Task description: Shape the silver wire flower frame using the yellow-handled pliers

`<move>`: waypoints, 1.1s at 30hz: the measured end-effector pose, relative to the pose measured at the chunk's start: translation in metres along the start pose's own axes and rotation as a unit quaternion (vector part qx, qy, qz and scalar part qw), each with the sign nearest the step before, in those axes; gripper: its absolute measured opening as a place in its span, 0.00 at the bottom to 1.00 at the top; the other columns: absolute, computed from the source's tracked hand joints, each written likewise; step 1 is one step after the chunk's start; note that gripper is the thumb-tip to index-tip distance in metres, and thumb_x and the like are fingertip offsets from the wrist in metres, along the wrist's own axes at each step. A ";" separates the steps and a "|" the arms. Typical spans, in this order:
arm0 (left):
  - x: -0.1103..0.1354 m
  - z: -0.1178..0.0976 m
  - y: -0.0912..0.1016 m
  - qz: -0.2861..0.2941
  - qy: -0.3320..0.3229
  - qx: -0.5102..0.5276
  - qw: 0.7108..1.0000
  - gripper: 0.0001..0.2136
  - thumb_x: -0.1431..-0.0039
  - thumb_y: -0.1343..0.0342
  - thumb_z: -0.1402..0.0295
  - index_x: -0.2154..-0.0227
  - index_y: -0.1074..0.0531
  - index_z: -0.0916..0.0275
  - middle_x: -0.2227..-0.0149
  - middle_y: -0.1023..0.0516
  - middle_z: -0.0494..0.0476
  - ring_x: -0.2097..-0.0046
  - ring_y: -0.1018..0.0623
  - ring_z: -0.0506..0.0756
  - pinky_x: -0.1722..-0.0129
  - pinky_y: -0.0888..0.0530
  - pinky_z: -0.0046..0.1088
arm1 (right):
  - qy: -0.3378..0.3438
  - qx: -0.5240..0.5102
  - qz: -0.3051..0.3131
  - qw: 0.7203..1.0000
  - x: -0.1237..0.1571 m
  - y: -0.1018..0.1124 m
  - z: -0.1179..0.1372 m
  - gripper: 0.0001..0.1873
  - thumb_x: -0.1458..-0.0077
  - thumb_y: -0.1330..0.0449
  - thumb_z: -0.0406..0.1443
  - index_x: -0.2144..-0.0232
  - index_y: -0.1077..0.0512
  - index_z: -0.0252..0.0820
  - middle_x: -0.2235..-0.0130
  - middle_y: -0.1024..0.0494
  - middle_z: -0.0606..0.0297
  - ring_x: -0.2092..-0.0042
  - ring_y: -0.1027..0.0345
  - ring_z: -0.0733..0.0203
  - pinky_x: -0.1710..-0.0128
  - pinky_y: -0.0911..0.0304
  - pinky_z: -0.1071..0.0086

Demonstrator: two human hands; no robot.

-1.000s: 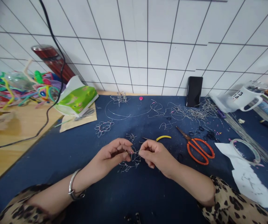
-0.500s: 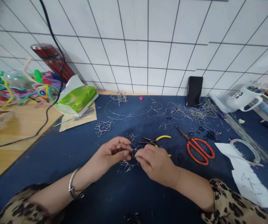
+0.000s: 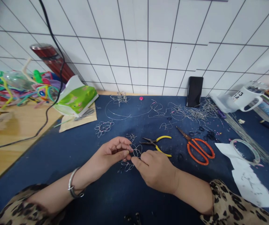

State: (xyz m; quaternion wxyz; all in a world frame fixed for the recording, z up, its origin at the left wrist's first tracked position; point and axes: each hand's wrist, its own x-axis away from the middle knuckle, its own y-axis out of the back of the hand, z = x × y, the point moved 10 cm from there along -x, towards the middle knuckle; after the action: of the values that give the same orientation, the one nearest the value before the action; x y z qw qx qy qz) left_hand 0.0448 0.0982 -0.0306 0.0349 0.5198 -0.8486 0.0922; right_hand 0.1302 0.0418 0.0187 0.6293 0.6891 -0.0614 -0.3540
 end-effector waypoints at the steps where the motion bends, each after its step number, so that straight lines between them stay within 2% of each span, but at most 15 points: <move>1: 0.000 0.000 -0.001 0.005 0.000 0.001 1.000 0.09 0.43 0.48 0.74 0.58 0.36 0.63 0.64 0.28 0.55 0.66 0.26 0.51 0.67 0.30 0.28 | -0.004 0.001 -0.013 1.000 0.000 0.003 -0.001 0.14 0.45 0.50 0.29 0.55 0.33 0.37 0.74 0.36 0.66 0.73 0.46 0.65 0.75 0.49 0.70; 5: 0.000 0.000 -0.005 0.024 0.001 0.001 1.000 0.09 0.41 0.50 0.73 0.57 0.36 0.63 0.64 0.28 0.56 0.65 0.26 0.52 0.66 0.30 0.30 | -0.049 -0.010 -0.017 0.999 0.003 0.002 -0.013 0.16 0.44 0.51 0.29 0.53 0.34 0.37 0.74 0.34 0.65 0.72 0.43 0.65 0.74 0.46 0.70; 12: 0.001 0.003 -0.012 0.062 0.009 0.063 0.996 0.09 0.41 0.49 0.72 0.57 0.35 0.63 0.61 0.28 0.57 0.65 0.26 0.52 0.64 0.30 0.30 | -0.145 -0.068 0.039 0.986 0.006 -0.014 -0.033 0.17 0.41 0.53 0.34 0.51 0.35 0.39 0.70 0.30 0.61 0.70 0.37 0.64 0.70 0.41 0.70; 17: 0.001 0.005 -0.012 0.068 0.021 0.093 0.993 0.09 0.40 0.50 0.70 0.57 0.34 0.63 0.61 0.28 0.58 0.65 0.26 0.52 0.64 0.31 0.30 | -0.187 -0.138 0.011 0.973 0.006 -0.012 -0.040 0.15 0.42 0.51 0.35 0.53 0.35 0.40 0.67 0.28 0.62 0.67 0.35 0.64 0.66 0.39 0.69; 21: 0.002 0.005 -0.012 0.071 0.025 0.099 0.992 0.09 0.39 0.50 0.69 0.56 0.34 0.63 0.60 0.28 0.60 0.65 0.25 0.52 0.64 0.31 0.30 | -0.236 -0.192 0.002 0.953 0.010 -0.016 -0.049 0.16 0.43 0.50 0.35 0.52 0.37 0.39 0.70 0.28 0.64 0.69 0.35 0.65 0.66 0.39 0.69; 25: 0.002 0.005 -0.011 0.068 0.029 0.092 0.993 0.09 0.39 0.51 0.68 0.57 0.34 0.63 0.60 0.28 0.60 0.65 0.25 0.52 0.64 0.31 0.30 | -0.293 -0.253 0.019 0.922 0.014 -0.024 -0.057 0.17 0.45 0.48 0.36 0.52 0.37 0.43 0.74 0.31 0.69 0.72 0.37 0.66 0.68 0.40 0.70; 27: 0.002 0.005 -0.011 0.068 0.027 0.091 0.993 0.09 0.39 0.51 0.68 0.57 0.34 0.63 0.60 0.28 0.59 0.65 0.25 0.52 0.64 0.31 0.30 | -0.325 -0.294 0.034 0.898 0.016 -0.029 -0.061 0.17 0.45 0.47 0.36 0.52 0.37 0.44 0.75 0.32 0.71 0.72 0.38 0.67 0.67 0.41 0.70; 30: 0.001 0.006 -0.012 0.069 0.025 0.089 0.993 0.08 0.39 0.51 0.68 0.59 0.33 0.64 0.61 0.27 0.59 0.65 0.25 0.52 0.65 0.31 0.29 | -0.374 -0.372 0.066 0.847 0.019 -0.039 -0.065 0.17 0.47 0.46 0.38 0.53 0.36 0.42 0.75 0.34 0.71 0.72 0.39 0.68 0.69 0.41 0.71; 33: 0.001 0.005 -0.013 0.067 0.026 0.077 0.994 0.06 0.40 0.50 0.69 0.61 0.33 0.64 0.62 0.27 0.58 0.66 0.26 0.52 0.66 0.32 0.28 | -0.403 -0.458 0.106 0.785 0.021 -0.049 -0.063 0.18 0.47 0.45 0.39 0.54 0.36 0.41 0.75 0.36 0.72 0.75 0.41 0.70 0.74 0.43 0.74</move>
State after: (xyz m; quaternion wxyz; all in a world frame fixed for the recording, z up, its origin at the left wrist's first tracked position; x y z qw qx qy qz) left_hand 0.0558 0.0910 -0.0344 0.0106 0.4605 -0.8705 0.1733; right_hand 0.1636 0.0925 -0.0376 0.8224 0.1032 -0.2126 -0.5175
